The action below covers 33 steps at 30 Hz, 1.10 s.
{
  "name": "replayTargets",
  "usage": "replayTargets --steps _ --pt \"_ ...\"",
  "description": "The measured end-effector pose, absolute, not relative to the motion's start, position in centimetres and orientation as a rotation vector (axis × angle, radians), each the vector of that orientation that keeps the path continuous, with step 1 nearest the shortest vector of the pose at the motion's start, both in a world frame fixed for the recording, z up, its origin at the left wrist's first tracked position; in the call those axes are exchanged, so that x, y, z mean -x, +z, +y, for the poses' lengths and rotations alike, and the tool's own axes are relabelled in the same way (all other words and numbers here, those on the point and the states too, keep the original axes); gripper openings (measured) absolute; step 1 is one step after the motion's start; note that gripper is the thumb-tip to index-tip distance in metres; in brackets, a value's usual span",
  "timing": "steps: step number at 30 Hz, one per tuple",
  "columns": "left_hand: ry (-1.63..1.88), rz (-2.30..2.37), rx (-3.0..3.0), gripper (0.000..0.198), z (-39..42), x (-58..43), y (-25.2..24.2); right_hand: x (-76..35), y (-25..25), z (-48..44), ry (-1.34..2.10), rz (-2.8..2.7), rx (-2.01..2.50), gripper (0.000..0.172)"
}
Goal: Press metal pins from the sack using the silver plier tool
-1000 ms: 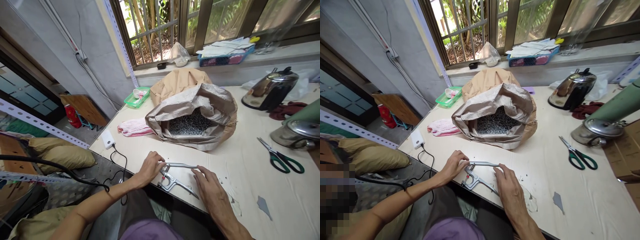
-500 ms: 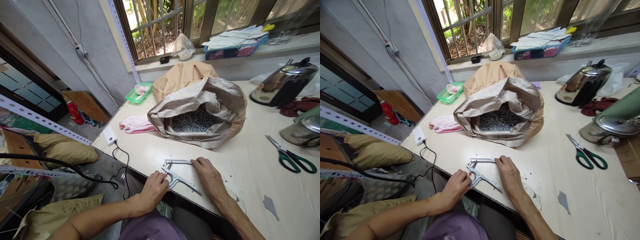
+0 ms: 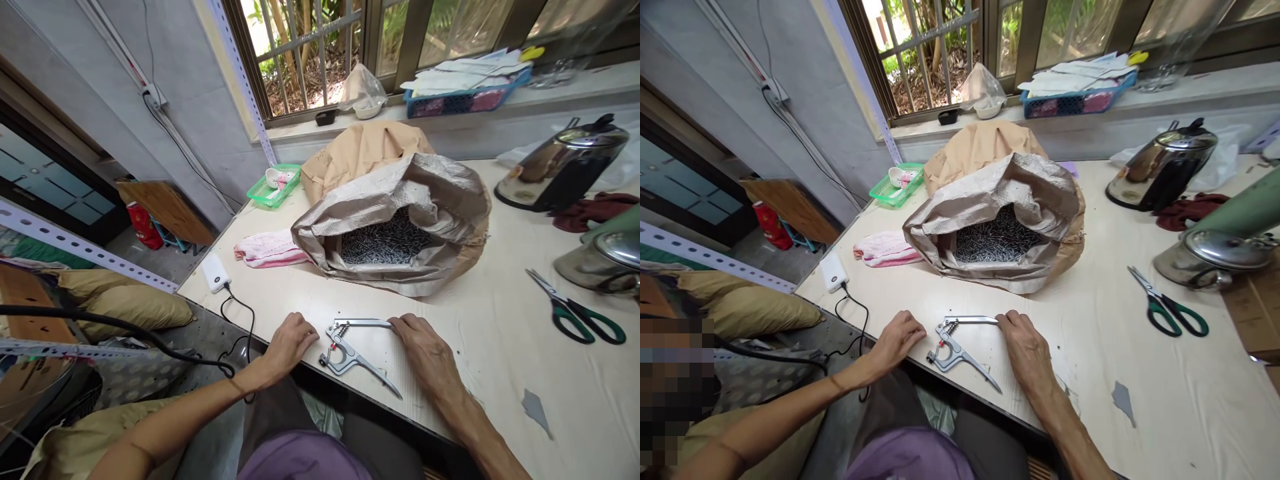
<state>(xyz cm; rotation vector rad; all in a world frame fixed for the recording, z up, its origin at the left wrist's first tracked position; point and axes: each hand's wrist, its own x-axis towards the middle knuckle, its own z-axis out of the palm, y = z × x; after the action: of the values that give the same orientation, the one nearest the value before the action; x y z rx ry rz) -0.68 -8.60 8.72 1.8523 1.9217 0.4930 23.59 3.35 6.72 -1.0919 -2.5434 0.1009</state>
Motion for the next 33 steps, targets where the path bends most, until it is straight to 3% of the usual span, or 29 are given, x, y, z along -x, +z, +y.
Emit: replayTargets --steps 6,11,15,26,33 --pt "0.333 1.913 -1.654 0.011 -6.6 0.3 8.0 -25.2 6.3 3.4 0.159 -2.471 1.109 0.030" --pt "0.282 1.831 -1.846 0.027 -5.8 -1.5 7.2 -26.2 5.9 3.6 0.170 -2.429 1.111 0.037" --pt "0.256 1.777 -1.958 0.009 -5.3 -1.1 6.9 -26.9 5.7 4.0 0.190 -2.407 1.117 0.043" --pt "0.764 2.202 -1.608 0.017 1.4 3.2 6.3 -26.2 5.9 4.1 0.256 -2.449 1.177 0.035" --pt "0.693 2.381 -1.623 0.005 4.5 1.2 5.8 -26.1 5.6 3.7 0.237 -2.441 1.247 0.025"
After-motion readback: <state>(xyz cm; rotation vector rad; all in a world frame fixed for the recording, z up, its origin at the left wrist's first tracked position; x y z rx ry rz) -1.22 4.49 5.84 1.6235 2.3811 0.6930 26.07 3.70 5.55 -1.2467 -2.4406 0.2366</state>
